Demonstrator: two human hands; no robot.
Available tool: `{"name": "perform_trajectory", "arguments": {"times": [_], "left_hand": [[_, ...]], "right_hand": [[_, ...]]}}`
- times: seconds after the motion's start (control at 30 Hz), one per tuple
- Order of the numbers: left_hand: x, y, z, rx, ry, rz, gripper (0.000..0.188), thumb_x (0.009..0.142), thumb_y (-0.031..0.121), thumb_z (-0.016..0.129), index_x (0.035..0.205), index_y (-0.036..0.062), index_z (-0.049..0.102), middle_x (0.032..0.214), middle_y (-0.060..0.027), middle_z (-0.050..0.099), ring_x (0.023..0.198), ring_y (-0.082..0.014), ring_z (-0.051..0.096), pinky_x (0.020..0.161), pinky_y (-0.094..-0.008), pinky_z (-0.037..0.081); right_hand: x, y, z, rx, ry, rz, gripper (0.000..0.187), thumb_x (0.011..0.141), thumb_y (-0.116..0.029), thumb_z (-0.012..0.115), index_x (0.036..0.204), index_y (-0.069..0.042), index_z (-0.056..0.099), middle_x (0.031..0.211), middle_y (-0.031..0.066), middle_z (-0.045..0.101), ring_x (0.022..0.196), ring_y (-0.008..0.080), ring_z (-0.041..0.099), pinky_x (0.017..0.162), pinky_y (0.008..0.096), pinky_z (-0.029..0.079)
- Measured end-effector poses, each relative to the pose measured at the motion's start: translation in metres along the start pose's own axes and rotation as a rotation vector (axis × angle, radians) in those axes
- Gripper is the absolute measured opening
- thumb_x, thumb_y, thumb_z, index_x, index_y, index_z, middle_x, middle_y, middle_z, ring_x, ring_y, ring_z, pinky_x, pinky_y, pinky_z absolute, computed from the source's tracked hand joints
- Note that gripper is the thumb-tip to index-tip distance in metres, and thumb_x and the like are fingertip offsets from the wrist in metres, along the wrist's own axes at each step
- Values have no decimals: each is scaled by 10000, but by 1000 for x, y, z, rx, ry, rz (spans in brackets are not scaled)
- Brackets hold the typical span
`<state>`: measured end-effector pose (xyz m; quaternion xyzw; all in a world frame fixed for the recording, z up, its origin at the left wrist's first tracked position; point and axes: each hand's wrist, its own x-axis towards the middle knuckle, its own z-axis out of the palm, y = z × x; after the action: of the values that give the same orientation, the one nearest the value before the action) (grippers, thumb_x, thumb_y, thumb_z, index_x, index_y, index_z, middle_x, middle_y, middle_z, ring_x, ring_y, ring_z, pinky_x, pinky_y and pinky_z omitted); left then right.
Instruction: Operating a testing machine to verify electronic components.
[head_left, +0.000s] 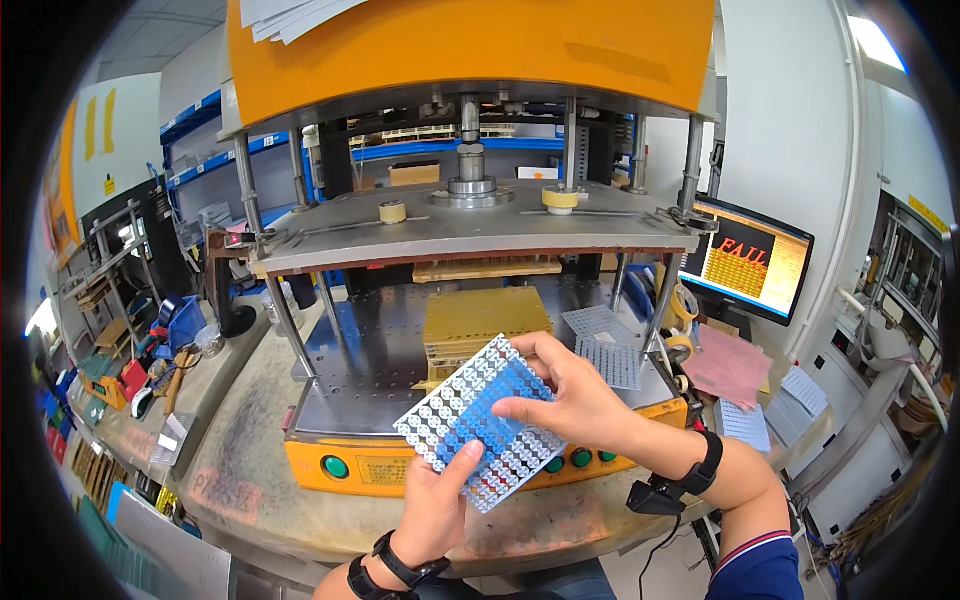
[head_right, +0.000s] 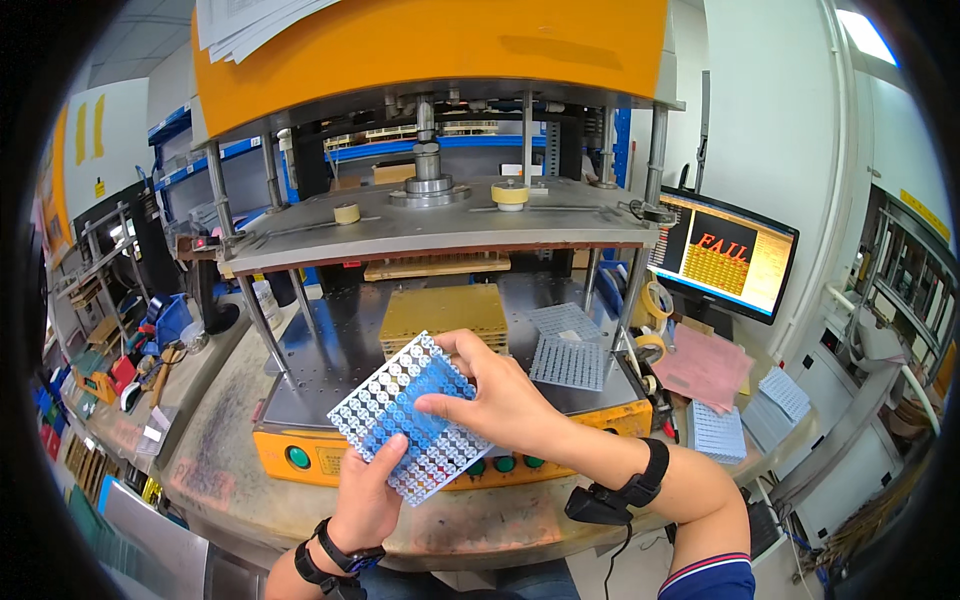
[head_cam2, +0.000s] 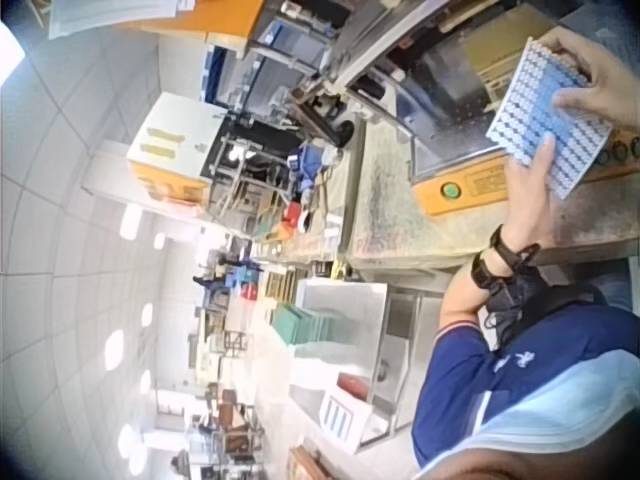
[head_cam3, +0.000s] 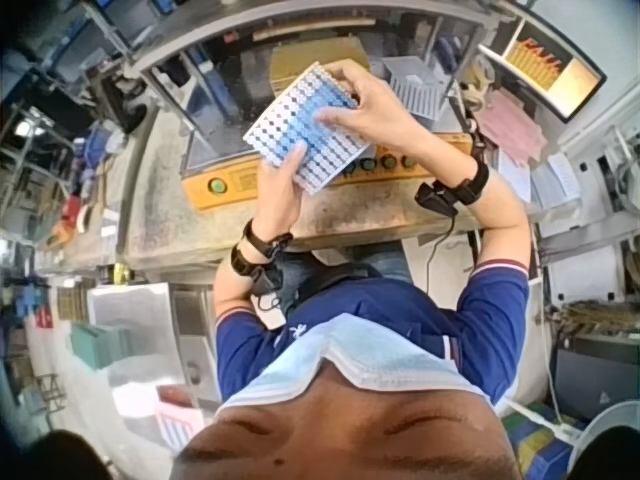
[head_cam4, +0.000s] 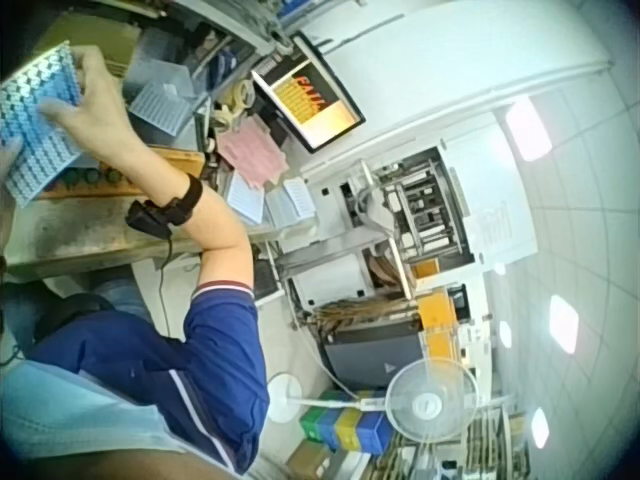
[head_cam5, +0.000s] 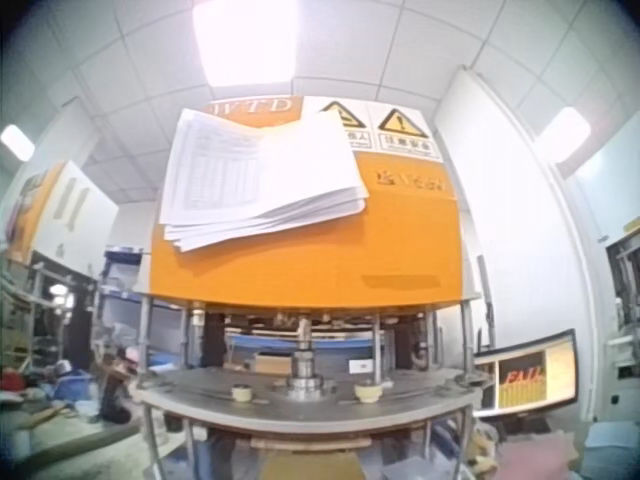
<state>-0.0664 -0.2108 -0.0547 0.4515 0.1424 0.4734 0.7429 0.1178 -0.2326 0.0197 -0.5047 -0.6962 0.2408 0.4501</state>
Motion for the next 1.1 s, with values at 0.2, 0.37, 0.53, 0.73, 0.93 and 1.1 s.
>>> {"name": "perform_trajectory", "arguments": {"times": [0.2, 0.37, 0.53, 0.73, 0.93, 1.1], "left_hand": [[9, 1, -3, -78, 77, 26, 344, 1016, 253, 471, 1200, -26, 551, 1140, -98, 643, 1005, -165, 632, 879, -332, 512], [7, 3, -11, -60, 82, -53, 431, 1037, 326, 386, 1200, -39, 547, 1152, -120, 643, 1010, -184, 642, 898, -330, 506], [0, 10, -20, -131, 70, -173, 456, 1038, 343, 369, 1239, -39, 516, 1191, -132, 623, 1041, -210, 636, 935, -353, 498], [-3, 10, -36, -170, 26, -270, 540, 1037, 411, 291, 1368, -4, 389, 1302, -161, 551, 1156, -287, 584, 995, -455, 478], [-43, 13, -90, 243, -103, -123, 543, 1000, 461, 386, 1237, -11, 512, 1164, -173, 605, 1023, -311, 612, 897, -430, 485], [-88, -39, -150, 1376, -142, 388, 237, 892, 149, 572, 1108, 67, 621, 1101, -123, 634, 1043, -298, 596, 886, -419, 463]], "right_hand": [[1, 11, -5, 41, 54, 14, 426, 923, -168, 624, 1282, -9, 458, 972, 151, 678, 877, 215, 663, 776, 326, 502], [-16, -8, -12, -458, 301, -296, 428, 915, -219, 617, 1304, -85, 499, 1235, 169, 585, 1064, 264, 611, 866, 338, 488], [-54, -23, 4, -993, -204, -592, 507, 868, -251, 609, 1336, -80, 511, 1386, 142, 491, 1227, 279, 536, 978, 356, 464], [-44, 8, -5, -848, -153, -713, 448, 859, -135, 531, 1302, -64, 528, 1328, 158, 531, 1216, 306, 541, 953, 380, 494], [-3, 36, -31, -691, 52, -595, 443, 810, 16, 602, 1241, -83, 571, 1219, 99, 628, 1051, 274, 635, 855, 359, 545], [31, 56, -48, -657, 88, -563, 400, 829, 20, 605, 1220, -60, 576, 1211, 121, 627, 1071, 310, 622, 868, 373, 543]]}}
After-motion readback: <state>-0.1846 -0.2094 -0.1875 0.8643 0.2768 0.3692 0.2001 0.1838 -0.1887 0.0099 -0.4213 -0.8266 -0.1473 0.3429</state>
